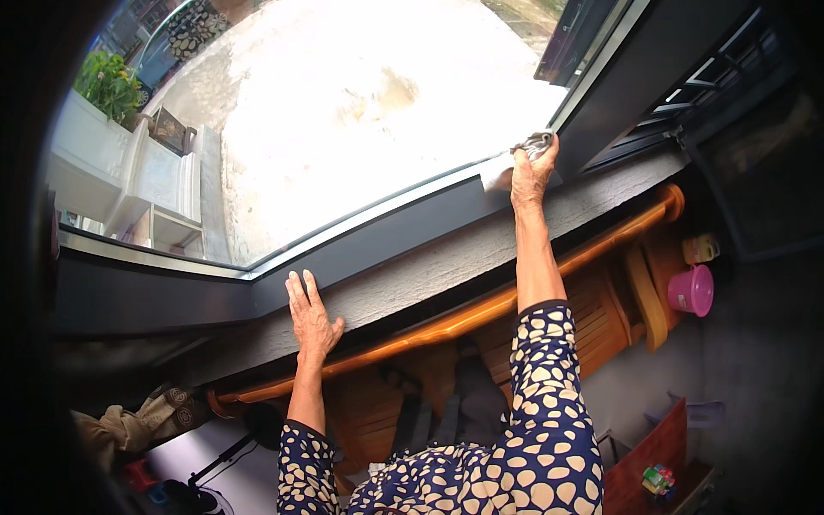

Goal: The person cleans the window frame, glass, handle, and screen mesh using a white cloth. They wipe the lower frame, vertical edges, and the glass pane while standing on a wooden bench.

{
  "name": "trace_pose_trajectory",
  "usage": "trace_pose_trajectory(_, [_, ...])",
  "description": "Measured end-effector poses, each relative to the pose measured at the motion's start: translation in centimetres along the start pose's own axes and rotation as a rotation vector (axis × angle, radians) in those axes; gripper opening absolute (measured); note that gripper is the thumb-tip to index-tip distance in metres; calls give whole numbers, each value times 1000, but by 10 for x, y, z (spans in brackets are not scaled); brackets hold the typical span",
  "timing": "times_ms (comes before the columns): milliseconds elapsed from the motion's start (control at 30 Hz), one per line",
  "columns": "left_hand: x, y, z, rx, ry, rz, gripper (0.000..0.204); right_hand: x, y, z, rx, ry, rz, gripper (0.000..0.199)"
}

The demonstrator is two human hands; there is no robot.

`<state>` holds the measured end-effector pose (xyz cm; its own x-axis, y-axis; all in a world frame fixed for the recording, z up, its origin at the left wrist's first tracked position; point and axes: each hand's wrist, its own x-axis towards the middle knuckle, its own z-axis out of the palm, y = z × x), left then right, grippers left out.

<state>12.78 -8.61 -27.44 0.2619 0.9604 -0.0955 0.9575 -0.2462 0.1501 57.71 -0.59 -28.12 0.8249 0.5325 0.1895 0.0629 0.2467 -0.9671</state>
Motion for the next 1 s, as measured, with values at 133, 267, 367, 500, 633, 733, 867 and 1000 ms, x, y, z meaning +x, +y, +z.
trace_pose_trajectory(133, [-1, 2, 0, -28, -18, -20, 115, -42, -69, 46, -251, -25, -219, 80])
trace_pose_trajectory(267, [-3, -1, 1, -8, -7, -20, 116, -92, -99, 91, -418, -82, -560, 94])
trace_pose_trajectory(367, [0, -1, 4, 17, -13, -5, 117, -95, -110, 94, -493, -129, -762, 95])
trace_pose_trajectory(500, [-2, 1, -1, 43, -18, -14, 116, -55, -111, 80, -574, -55, -930, 83])
trace_pose_trajectory(633, [-2, 0, 4, 36, 5, -14, 118, -23, -124, 60, -531, -6, -834, 81])
trace_pose_trajectory(733, [-2, 1, 2, 48, 2, -30, 118, 0, -117, 39, -513, 21, -666, 78])
trace_pose_trajectory(867, [1, 4, 4, 64, 4, -28, 119, 27, -79, 11, -175, 86, -330, 69])
trace_pose_trajectory(1000, [0, 4, 3, 67, -11, -48, 120, 29, -89, 18, -165, 78, -230, 65])
